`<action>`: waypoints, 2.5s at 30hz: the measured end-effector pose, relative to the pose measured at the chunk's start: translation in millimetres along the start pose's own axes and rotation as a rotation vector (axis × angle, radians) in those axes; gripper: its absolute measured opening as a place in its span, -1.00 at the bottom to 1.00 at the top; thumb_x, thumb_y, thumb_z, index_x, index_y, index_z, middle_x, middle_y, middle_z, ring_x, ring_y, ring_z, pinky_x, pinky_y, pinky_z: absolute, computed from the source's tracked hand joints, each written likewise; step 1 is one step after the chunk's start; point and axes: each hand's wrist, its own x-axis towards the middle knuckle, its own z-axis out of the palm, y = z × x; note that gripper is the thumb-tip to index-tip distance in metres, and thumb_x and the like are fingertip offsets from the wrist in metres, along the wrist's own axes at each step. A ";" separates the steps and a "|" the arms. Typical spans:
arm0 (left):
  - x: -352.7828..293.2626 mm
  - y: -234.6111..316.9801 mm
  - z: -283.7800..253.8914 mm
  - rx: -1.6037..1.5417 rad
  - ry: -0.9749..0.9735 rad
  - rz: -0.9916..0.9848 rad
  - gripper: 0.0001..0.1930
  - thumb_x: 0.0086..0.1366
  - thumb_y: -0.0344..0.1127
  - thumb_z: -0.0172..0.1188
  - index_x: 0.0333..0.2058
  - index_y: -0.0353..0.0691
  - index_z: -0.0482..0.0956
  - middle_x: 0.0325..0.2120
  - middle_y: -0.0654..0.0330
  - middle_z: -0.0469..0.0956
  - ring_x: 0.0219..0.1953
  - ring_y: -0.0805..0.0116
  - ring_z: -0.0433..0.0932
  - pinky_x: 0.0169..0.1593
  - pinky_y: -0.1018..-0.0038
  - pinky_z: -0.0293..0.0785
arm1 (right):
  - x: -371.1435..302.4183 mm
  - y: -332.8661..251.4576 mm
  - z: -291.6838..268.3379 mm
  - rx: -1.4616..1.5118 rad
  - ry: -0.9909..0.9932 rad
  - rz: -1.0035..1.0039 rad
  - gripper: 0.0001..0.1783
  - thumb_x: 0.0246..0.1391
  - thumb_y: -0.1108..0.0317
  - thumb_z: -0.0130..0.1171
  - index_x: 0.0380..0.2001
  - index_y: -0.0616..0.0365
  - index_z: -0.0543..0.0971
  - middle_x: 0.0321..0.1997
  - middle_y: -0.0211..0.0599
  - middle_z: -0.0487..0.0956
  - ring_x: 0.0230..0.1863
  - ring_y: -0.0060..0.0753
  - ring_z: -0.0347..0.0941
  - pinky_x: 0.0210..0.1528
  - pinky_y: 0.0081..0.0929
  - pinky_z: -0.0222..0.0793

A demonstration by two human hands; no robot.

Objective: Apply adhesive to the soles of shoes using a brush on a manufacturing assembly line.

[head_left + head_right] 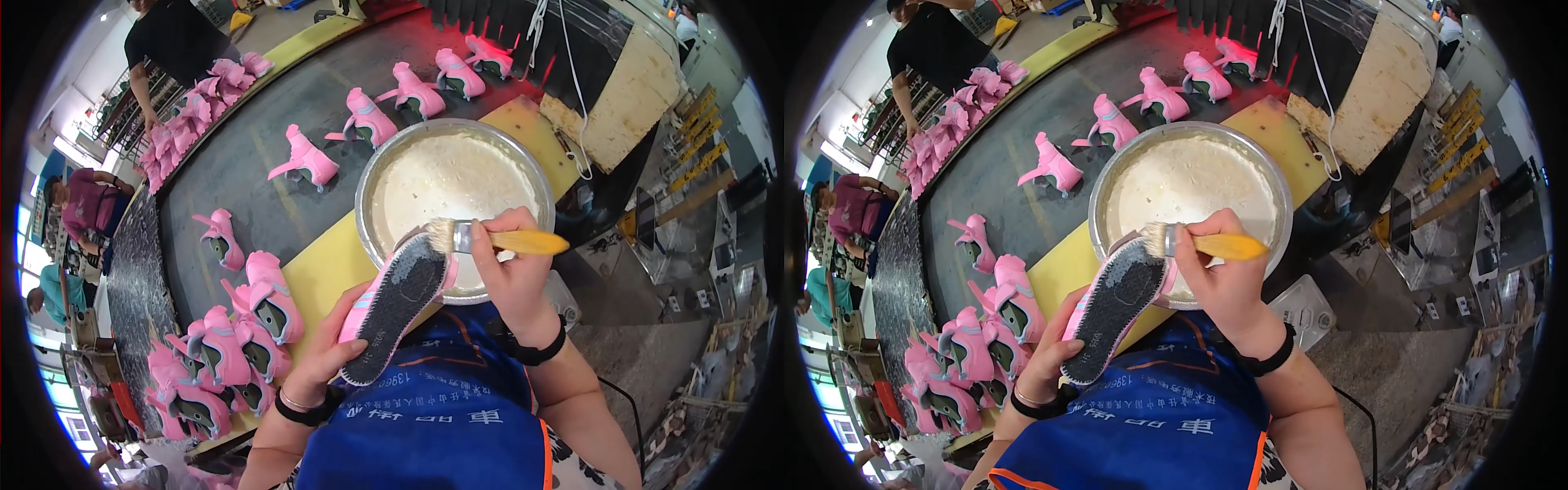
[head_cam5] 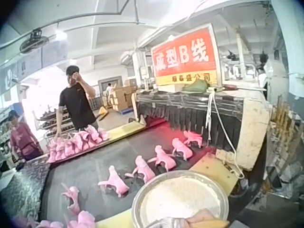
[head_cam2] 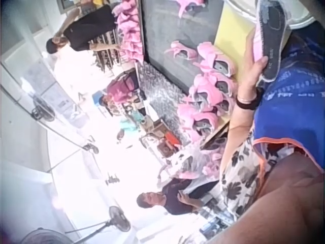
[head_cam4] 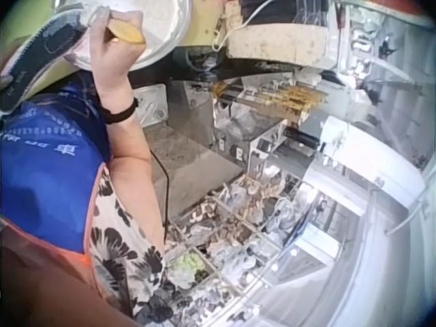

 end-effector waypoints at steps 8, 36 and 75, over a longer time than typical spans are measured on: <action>4.2 -23.8 -11.9 0.245 0.041 0.154 0.01 0.15 0.09 0.31 0.41 -0.33 0.04 0.26 -0.08 0.34 0.29 0.14 0.41 0.33 0.26 0.31 | 2.8 -2.5 -6.8 -0.199 -0.044 0.045 -0.80 0.20 0.45 0.29 -0.43 0.20 0.46 -0.64 -0.43 0.49 -0.63 -0.68 0.38 -0.57 -0.58 0.23; 10.9 -39.4 -10.3 0.060 0.208 0.289 0.05 0.13 0.13 0.33 0.41 -0.30 -0.01 0.21 -0.15 0.37 0.11 0.14 0.56 0.08 0.32 0.56 | -27.5 -37.3 9.8 0.126 -0.226 0.114 -0.80 0.15 0.47 0.31 -0.47 0.22 0.48 -0.62 -0.32 0.47 -0.61 -0.52 0.38 -0.49 -0.52 0.30; -14.5 10.3 -18.2 -0.149 -0.001 -0.125 -0.10 0.17 0.01 0.18 0.39 -0.39 0.14 0.29 0.00 0.35 0.31 0.28 0.37 0.37 0.45 0.20 | 40.0 -39.4 -3.2 0.278 -0.562 -0.334 -0.79 -0.10 0.51 0.48 -0.32 0.19 0.71 -0.31 -0.26 0.64 -0.25 -0.28 0.58 -0.19 -0.43 0.47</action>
